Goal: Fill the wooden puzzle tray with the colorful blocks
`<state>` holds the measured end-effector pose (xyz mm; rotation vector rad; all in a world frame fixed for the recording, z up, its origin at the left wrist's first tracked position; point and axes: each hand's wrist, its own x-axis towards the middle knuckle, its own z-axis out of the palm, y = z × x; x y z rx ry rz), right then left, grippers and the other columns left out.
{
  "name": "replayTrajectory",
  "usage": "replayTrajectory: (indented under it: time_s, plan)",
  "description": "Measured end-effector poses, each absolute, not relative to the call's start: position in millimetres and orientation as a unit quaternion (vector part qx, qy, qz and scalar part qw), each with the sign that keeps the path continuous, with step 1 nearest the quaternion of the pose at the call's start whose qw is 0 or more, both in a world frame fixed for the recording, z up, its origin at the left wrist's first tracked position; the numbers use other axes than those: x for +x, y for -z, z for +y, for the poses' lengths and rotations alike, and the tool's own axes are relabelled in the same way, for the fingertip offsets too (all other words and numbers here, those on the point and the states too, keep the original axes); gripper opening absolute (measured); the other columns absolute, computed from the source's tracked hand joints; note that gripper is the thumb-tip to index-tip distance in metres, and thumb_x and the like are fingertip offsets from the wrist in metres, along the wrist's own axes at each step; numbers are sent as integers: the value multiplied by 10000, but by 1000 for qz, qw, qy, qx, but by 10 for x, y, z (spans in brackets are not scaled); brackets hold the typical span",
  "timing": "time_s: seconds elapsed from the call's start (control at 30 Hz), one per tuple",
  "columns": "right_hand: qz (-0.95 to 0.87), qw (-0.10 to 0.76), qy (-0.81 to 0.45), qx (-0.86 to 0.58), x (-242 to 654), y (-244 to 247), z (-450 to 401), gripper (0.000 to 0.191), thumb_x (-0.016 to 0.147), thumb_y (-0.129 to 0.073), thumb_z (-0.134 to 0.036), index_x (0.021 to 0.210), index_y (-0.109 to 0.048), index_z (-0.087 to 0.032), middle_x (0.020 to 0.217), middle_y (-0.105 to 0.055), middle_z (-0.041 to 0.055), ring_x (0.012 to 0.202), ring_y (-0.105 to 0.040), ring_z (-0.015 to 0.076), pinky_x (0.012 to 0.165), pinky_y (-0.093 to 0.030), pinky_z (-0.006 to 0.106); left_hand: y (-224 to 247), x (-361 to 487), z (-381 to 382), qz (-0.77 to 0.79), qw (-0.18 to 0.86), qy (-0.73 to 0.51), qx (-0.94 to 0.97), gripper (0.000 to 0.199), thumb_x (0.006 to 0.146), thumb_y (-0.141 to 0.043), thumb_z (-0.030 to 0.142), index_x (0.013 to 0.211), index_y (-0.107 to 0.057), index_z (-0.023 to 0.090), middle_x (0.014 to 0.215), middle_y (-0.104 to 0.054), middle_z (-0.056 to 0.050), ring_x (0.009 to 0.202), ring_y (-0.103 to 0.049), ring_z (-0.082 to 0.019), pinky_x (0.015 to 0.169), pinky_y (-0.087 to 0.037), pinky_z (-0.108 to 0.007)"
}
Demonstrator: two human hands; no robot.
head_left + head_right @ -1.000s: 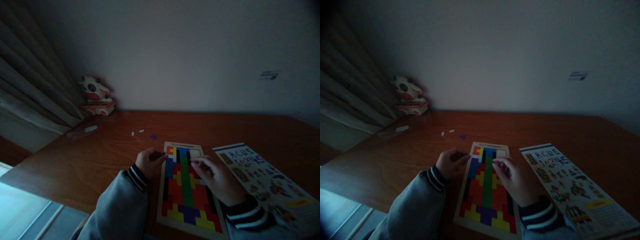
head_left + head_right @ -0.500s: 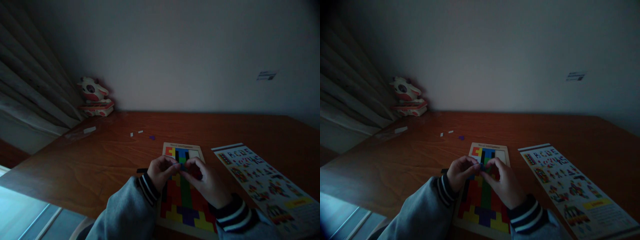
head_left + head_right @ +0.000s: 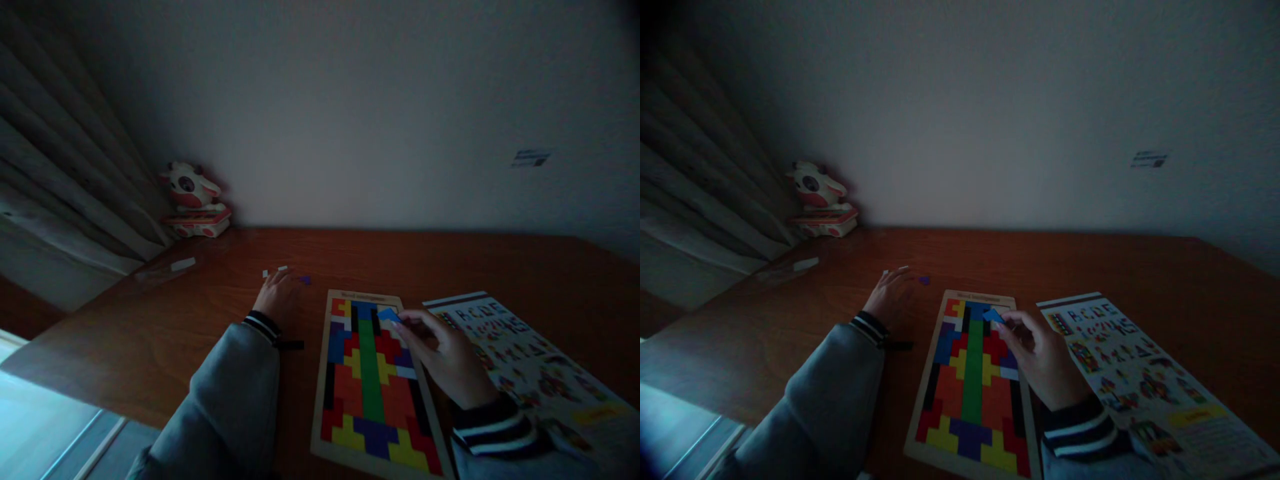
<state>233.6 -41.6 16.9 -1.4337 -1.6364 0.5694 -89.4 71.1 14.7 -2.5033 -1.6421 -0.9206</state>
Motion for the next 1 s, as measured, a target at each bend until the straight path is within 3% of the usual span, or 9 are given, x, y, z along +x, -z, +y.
replayTrajectory:
  time_s: [0.13,0.3,0.47,0.7,1.0]
  plan:
    - [-656,432,-213,-581,2359,-170,-424,280,877,-581,-505,944,-677,-251,867,-748,33,800,-717,194,706,-583,293,55,-1209,1039,-639,30,210,-739,478,926,-554,485,1348,-564,260,1545,-404,-83,1421,-357,-341,1153,-320,-539]
    - [-653,429,-209,-588,2357,-162,-403,288,875,-571,-506,947,-679,-249,876,-753,43,803,-722,204,697,-591,309,114,-1287,1200,-666,-38,134,-733,629,950,-365,659,1486,-398,331,1620,-250,-45,1483,-195,-387,1164,-197,-618]
    - [-659,418,-204,-592,2365,-145,-357,293,867,-579,-510,931,-678,-242,853,-753,49,784,-725,207,664,-589,300,110,-1181,1227,-599,-47,79,-796,714,943,-310,699,1508,-374,266,1607,-276,-91,1487,-202,-359,1191,-158,-574]
    - [-642,432,-185,-606,2343,-208,-338,314,858,-570,-527,913,-687,-240,851,-751,49,779,-717,212,665,-578,311,105,-994,1027,-443,-61,47,-893,604,994,-309,604,1504,-379,290,1613,-256,-92,1492,-196,-340,1193,-168,-572]
    - [-627,424,-188,-625,2604,-128,-386,390,826,-583,-603,946,-692,-248,935,-755,54,868,-716,230,791,-577,355,116,-1212,503,-395,-74,63,-914,526,1001,-389,537,1466,-445,298,1590,-318,-88,1464,-293,-317,1174,-287,-530]
